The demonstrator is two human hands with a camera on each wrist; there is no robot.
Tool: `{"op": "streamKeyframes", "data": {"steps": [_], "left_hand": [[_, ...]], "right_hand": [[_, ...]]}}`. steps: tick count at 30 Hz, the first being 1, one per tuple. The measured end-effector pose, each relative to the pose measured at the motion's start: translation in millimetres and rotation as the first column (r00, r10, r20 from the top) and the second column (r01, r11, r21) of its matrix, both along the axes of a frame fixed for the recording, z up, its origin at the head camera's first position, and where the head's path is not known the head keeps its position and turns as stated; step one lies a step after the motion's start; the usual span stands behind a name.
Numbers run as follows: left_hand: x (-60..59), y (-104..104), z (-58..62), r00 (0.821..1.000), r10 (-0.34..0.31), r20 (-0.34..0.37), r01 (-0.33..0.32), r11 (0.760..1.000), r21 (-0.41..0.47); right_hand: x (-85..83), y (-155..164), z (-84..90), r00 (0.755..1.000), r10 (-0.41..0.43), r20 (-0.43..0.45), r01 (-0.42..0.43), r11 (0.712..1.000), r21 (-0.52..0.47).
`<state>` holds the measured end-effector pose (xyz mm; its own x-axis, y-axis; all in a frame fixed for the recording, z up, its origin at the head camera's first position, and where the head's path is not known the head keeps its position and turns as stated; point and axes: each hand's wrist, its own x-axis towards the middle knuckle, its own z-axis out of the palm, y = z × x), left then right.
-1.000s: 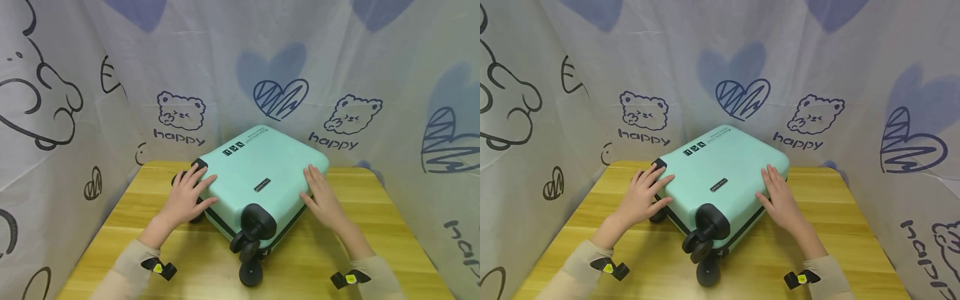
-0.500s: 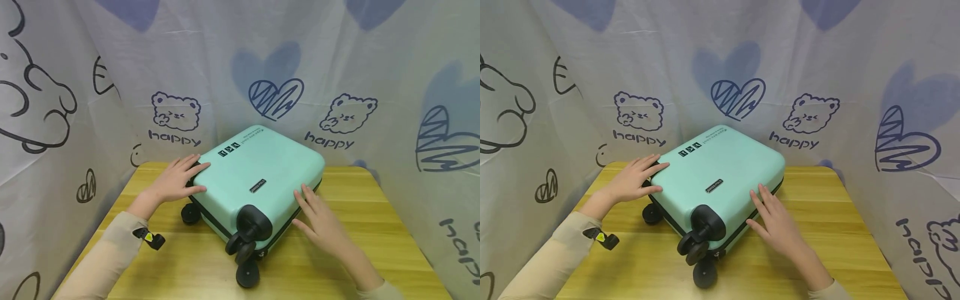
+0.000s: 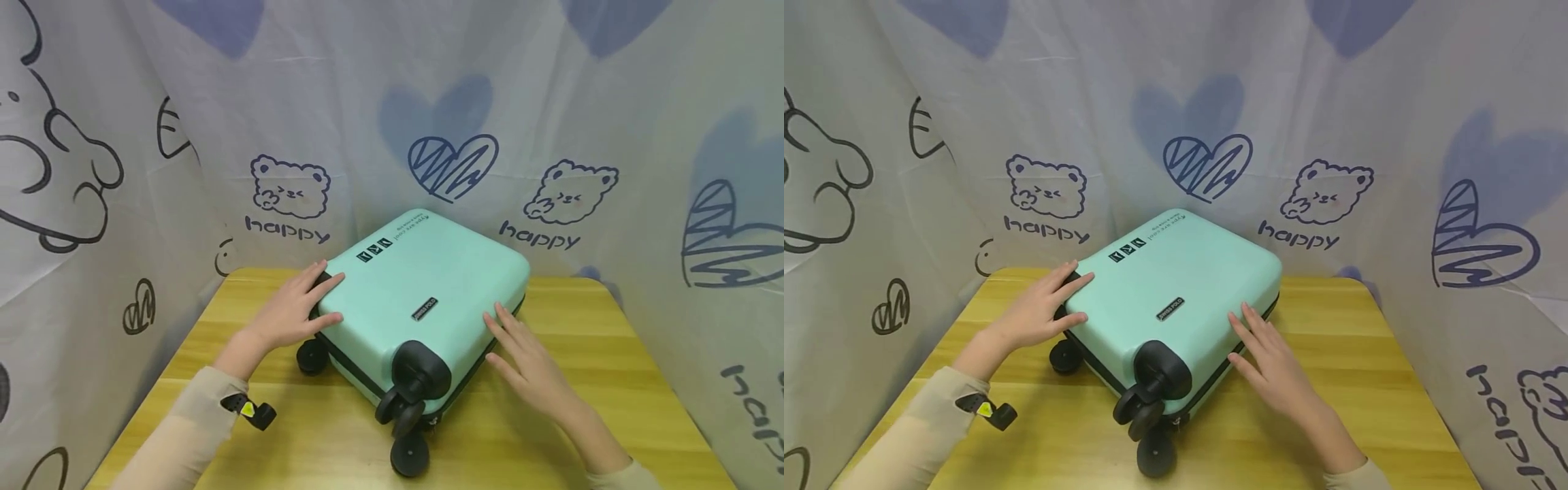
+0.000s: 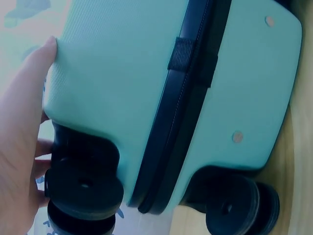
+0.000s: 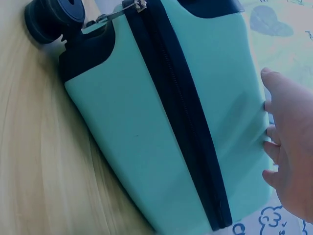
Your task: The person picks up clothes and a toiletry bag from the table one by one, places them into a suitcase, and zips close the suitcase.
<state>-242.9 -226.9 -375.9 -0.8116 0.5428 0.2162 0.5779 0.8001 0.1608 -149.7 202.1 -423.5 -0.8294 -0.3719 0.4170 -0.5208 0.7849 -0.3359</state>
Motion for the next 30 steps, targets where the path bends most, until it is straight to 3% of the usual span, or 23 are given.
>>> {"op": "streamKeyframes", "data": {"steps": [7, 16, 23, 30], "left_hand": [[19.9, 12, -1.3, 0.997, 0.07, -0.029, -0.07, 0.997, 0.016], [44.7, 22, 5.2, 0.985, 0.159, -0.069, -0.161, 0.987, -0.025], [61.3, 35, 4.4, 0.966, 0.218, -0.138, -0.226, 0.973, -0.042], [72.1, 54, -3.8, 0.925, 0.311, -0.216, -0.315, 0.949, 0.016]], "right_hand": [[-13.9, 12, -6.0, 0.992, 0.056, 0.114, -0.033, 0.981, -0.192], [-41.2, 20, -11.2, 0.959, 0.194, 0.208, -0.098, 0.912, -0.398], [-58.8, 22, -8.5, 0.948, 0.178, 0.265, -0.057, 0.911, -0.408], [-73.1, 21, -2.5, 0.935, 0.149, 0.322, -0.003, 0.911, -0.412]]}}
